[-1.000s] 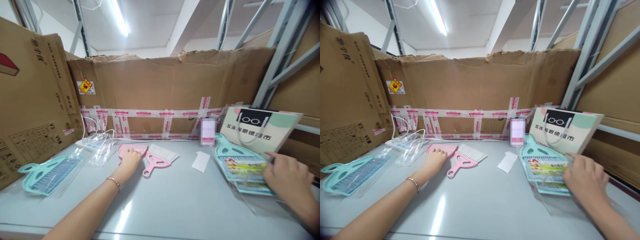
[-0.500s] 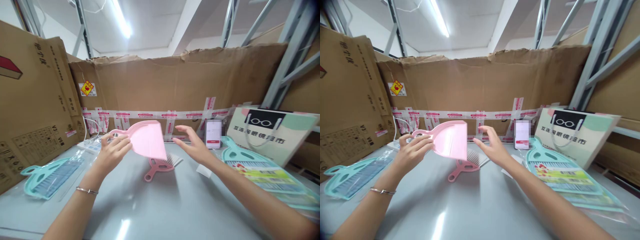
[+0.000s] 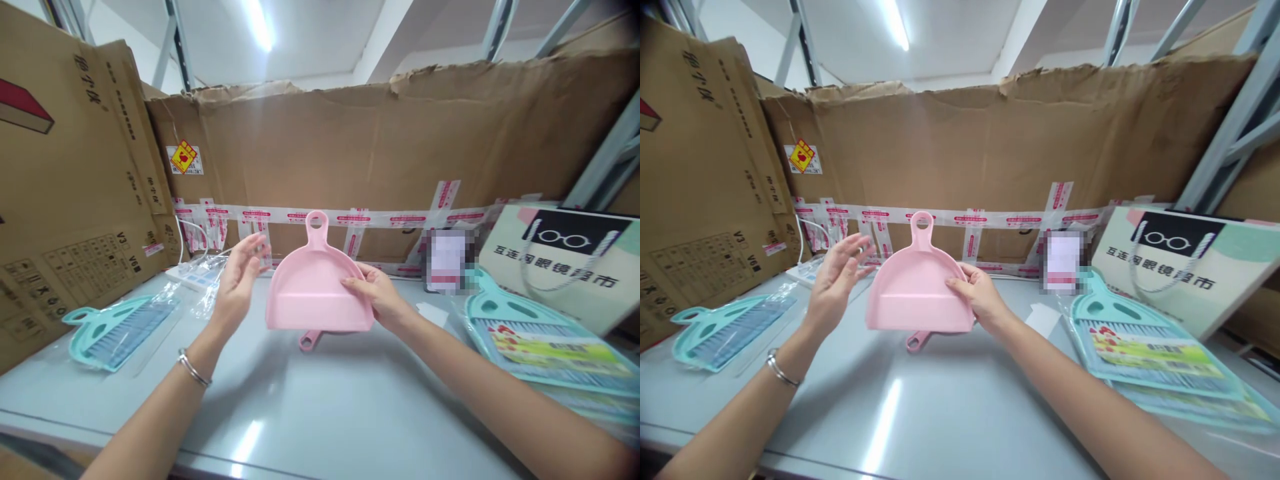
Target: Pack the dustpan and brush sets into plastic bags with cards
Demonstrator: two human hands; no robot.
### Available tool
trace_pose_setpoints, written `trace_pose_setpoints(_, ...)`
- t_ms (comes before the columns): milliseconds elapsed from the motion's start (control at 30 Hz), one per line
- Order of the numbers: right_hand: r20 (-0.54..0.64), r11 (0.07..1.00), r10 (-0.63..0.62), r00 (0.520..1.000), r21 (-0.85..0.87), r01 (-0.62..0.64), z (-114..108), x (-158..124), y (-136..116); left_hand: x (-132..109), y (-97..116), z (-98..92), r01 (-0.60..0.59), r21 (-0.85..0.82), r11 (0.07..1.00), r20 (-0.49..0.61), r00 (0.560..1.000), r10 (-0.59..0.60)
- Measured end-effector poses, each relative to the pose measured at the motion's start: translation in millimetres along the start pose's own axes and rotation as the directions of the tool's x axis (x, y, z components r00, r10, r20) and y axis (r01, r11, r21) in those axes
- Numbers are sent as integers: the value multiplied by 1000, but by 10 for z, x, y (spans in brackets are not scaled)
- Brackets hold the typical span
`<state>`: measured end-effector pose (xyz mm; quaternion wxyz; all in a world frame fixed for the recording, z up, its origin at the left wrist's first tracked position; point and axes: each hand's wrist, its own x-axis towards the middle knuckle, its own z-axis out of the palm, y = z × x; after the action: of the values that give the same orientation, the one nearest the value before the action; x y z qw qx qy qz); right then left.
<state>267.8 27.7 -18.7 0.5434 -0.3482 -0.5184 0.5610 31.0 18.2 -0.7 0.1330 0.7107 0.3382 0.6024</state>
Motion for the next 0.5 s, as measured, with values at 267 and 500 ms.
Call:
trace_pose_setpoints(267, 73, 997, -36, 997, -71, 42, 25, 36, 128, -35, -56, 105, 370, -38, 928, 166, 918, -359)
trace_pose_setpoints(500, 431, 499, -167, 887, -739, 453, -223, 53, 370, 120, -274, -123, 178, -212, 961, -529, 806, -266)
